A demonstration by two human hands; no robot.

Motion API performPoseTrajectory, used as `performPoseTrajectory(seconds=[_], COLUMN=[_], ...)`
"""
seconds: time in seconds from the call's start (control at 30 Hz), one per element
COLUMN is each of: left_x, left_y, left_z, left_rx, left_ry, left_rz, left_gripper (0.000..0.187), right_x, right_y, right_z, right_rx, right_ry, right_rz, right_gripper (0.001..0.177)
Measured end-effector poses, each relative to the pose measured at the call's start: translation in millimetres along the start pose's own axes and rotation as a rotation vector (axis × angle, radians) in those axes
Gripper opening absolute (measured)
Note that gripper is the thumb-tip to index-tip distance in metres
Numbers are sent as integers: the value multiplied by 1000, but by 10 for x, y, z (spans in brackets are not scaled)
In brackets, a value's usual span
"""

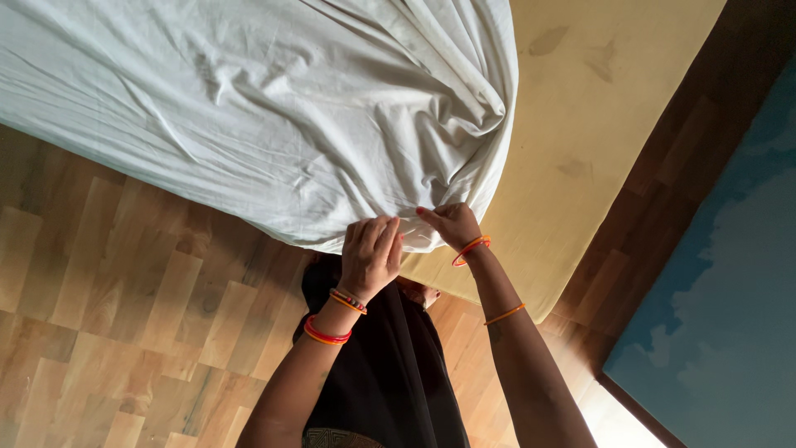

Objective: The person smooths and adjusts a white bed sheet on a mattress by hand. They pull the fabric taut and flatten wrinkles across the surface, working along the edges and corners to fit the sheet.

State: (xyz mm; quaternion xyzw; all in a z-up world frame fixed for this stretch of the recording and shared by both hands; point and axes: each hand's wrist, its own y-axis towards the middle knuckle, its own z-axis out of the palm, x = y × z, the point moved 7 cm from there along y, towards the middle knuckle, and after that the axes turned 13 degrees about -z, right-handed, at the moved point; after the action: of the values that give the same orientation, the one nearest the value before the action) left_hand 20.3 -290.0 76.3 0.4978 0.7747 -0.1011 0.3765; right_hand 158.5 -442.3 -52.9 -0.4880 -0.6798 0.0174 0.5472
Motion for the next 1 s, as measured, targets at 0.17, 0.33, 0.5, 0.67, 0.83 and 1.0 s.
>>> performPoseTrajectory(seconds=[0.17,0.33,0.5,0.67,0.83,1.0], left_x=[83,155,54,57,215,318], left_y=[100,103,33,-88,-403,-994], left_z=[1,5,-143,-192,-10,510], left_rx=[12,37,28,66,161,473], left_ry=[-28,-91,-174,-255,-248,-126], left_rz=[-59,-152,-163,-165,-176,-131], left_gripper=[24,15,12,9,13,16], right_x=[-4,400,1001,1372,1030,75], right_y=[-59,-317,-890,-1242,-1339,-1284], right_z=[-9,-7,-3,-92,57,519], right_rx=[-43,-99,-338,-450,-196,171], right_ry=[10,7,-480,-665,-754,-815], right_rz=[-19,-488,-839,-1076,-1210,-920], right_gripper=[45,46,33,19,9,2])
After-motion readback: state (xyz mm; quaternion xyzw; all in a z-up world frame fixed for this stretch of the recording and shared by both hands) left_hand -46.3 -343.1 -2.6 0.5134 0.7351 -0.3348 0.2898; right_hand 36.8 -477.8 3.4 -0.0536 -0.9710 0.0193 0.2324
